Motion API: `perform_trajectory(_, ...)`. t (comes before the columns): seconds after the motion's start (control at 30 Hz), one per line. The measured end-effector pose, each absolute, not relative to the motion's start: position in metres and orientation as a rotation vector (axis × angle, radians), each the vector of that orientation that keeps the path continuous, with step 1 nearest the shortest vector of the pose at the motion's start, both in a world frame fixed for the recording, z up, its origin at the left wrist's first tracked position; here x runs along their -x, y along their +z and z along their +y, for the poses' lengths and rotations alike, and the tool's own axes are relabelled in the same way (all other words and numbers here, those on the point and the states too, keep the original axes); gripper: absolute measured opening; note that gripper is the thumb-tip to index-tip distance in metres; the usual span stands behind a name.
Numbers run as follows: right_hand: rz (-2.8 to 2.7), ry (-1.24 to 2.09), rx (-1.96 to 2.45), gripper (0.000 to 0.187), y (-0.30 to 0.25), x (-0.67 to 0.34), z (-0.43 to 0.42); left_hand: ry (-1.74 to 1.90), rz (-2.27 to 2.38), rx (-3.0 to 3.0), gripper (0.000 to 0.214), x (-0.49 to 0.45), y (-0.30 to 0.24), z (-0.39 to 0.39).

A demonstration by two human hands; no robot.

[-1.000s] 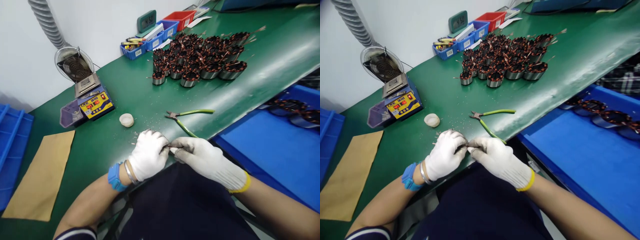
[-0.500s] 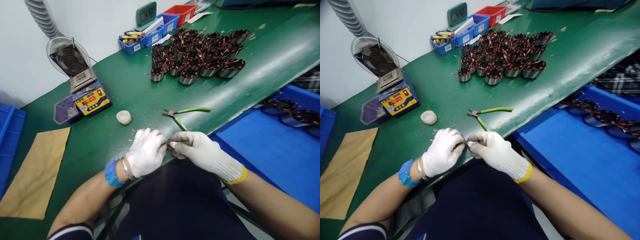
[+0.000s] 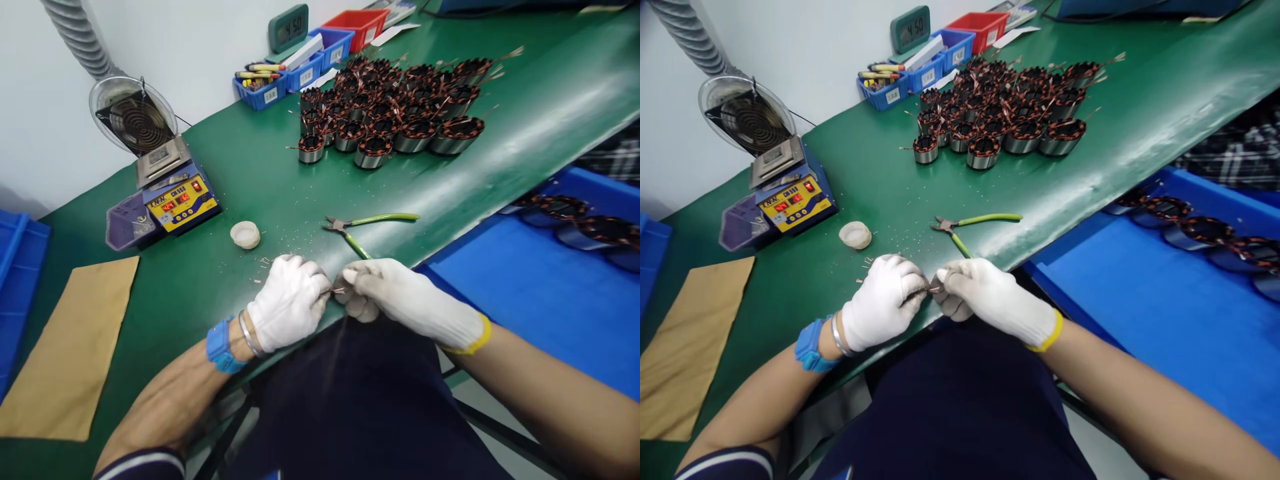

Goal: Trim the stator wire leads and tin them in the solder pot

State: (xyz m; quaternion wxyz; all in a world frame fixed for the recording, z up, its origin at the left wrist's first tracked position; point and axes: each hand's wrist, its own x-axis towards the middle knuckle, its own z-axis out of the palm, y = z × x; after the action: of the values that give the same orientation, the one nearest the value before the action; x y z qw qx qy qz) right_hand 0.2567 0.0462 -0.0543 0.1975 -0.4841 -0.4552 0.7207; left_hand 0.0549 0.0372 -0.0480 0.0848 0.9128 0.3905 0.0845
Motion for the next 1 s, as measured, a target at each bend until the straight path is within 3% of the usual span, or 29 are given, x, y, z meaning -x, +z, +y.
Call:
perform_trajectory(0.13,-1.191,2.393,1.213,0.048,-0.049,-0.256,0.051,0.392,1.138,-2.796,0.022,-0.054,-0.056,0.034)
perform_trajectory(0.3,-1.424,2.151,1.371,0.033,-0.049,-0.252,0.046,0.443,1.112,-2.817,0.022,-0.052,-0.059,0.034)
perform_trajectory(0.37,-1.740,1.872,1.424,0.026,-0.051,-0.253,0.044,0.425,1.099,-2.792,0.021,-0.053,-0.057,0.034)
perform_trajectory(0.5,-2.645,0.681,1.202,0.024,-0.057,-0.263,0.042,0.373,1.090,-2.743,0.021,-0.054,-0.055,0.036)
perform_trajectory(0.57,-2.764,0.408,1.011,0.025,-0.059,-0.269,0.043,0.385,1.094,-2.737,0.021,-0.054,-0.055,0.036)
perform_trajectory(0.6,-2.723,0.484,0.997,0.025,-0.060,-0.271,0.044,0.397,1.091,-2.736,0.021,-0.054,-0.056,0.036)
perform_trajectory(0.67,-2.439,1.036,1.114,0.031,-0.059,-0.275,0.047,0.403,1.078,-2.734,0.023,-0.053,-0.058,0.036)
perform_trajectory(0.8,-1.682,2.061,1.205,0.066,-0.054,-0.269,0.051,0.384,1.063,-2.745,0.023,-0.052,-0.061,0.037)
perform_trajectory(0.9,-1.422,2.294,1.214,0.057,-0.055,-0.257,0.046,0.413,1.069,-2.749,0.021,-0.051,-0.063,0.037)
perform_trajectory(1.0,-1.506,2.132,1.331,0.043,-0.059,-0.252,0.039,0.452,1.053,-2.741,0.020,-0.050,-0.064,0.037)
